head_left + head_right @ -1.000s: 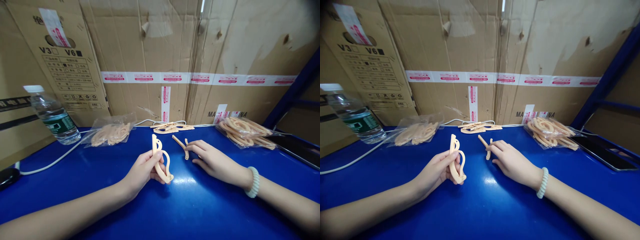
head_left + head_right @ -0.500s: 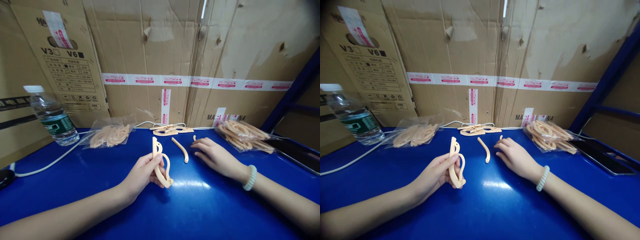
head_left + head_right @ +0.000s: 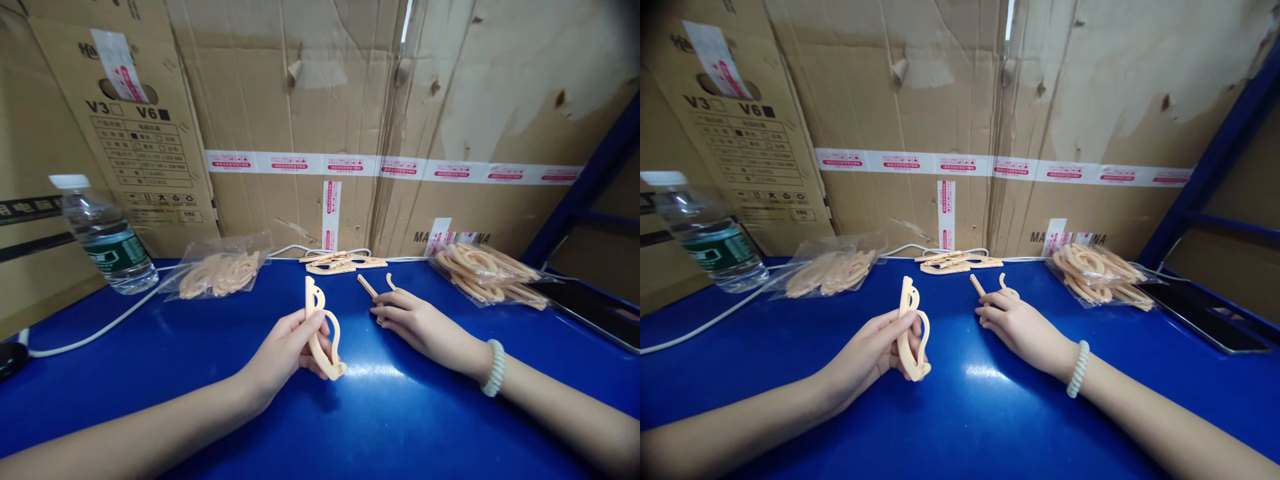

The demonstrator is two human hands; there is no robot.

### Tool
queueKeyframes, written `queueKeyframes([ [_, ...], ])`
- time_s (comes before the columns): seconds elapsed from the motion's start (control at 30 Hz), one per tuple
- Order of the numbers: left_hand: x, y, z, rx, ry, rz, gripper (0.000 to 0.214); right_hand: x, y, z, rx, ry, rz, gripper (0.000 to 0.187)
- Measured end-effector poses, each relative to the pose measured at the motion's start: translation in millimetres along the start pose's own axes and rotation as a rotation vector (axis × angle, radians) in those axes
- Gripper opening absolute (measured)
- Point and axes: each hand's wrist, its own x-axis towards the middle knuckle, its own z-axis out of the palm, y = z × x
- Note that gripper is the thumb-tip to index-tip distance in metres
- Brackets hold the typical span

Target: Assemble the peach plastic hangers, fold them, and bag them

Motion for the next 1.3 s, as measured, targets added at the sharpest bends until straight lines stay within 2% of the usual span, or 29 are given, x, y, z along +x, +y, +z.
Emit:
queueKeyframes([
  [0.13,-1.0,1.0,0.1,0.006,-0.006,-0.008,0.042,-0.6,8.4,-6.7,-0.013,0.000,0.092,0.030],
  [0.3,-1.4,1.8,-1.0,0.013,-0.020,-0.009,0.046,-5.7,38.0,-8.4,-0.076,-0.076,0.217,0.020],
  [0.47,-0.6,1.3,-1.0,0.022,-0.029,-0.016,0.049,-12.4,61.7,-6.3,-0.100,-0.043,0.281,0.019],
  [0.6,-1.2,2.4,-0.5,0.036,-0.029,-0.020,0.046,-9.8,47.6,-10.8,-0.092,0.010,0.262,0.020],
  [0.67,-2.0,3.4,-0.2,0.050,-0.031,-0.024,0.044,-5.4,29.7,-12.1,-0.050,-0.002,0.165,0.026],
  [0.73,-2.7,4.1,0.2,0.057,-0.028,-0.030,0.042,-1.0,11.5,-11.4,0.011,-0.060,0.024,0.030],
  [0.8,-3.1,4.4,0.7,0.060,-0.022,-0.034,0.042,1.9,-0.5,-9.2,0.060,-0.114,-0.058,0.032],
  [0.9,-3.1,4.6,1.4,0.056,-0.015,-0.032,0.041,2.4,-2.3,-5.2,0.096,-0.121,-0.040,0.033],
  [1.1,-2.0,6.0,2.8,0.055,-0.004,-0.030,0.039,-1.4,12.9,0.8,0.058,-0.038,0.012,0.033],
  [1.3,-3.2,7.2,3.5,0.060,-0.005,-0.032,0.029,-3.0,14.7,5.8,0.075,0.019,0.080,0.026],
])
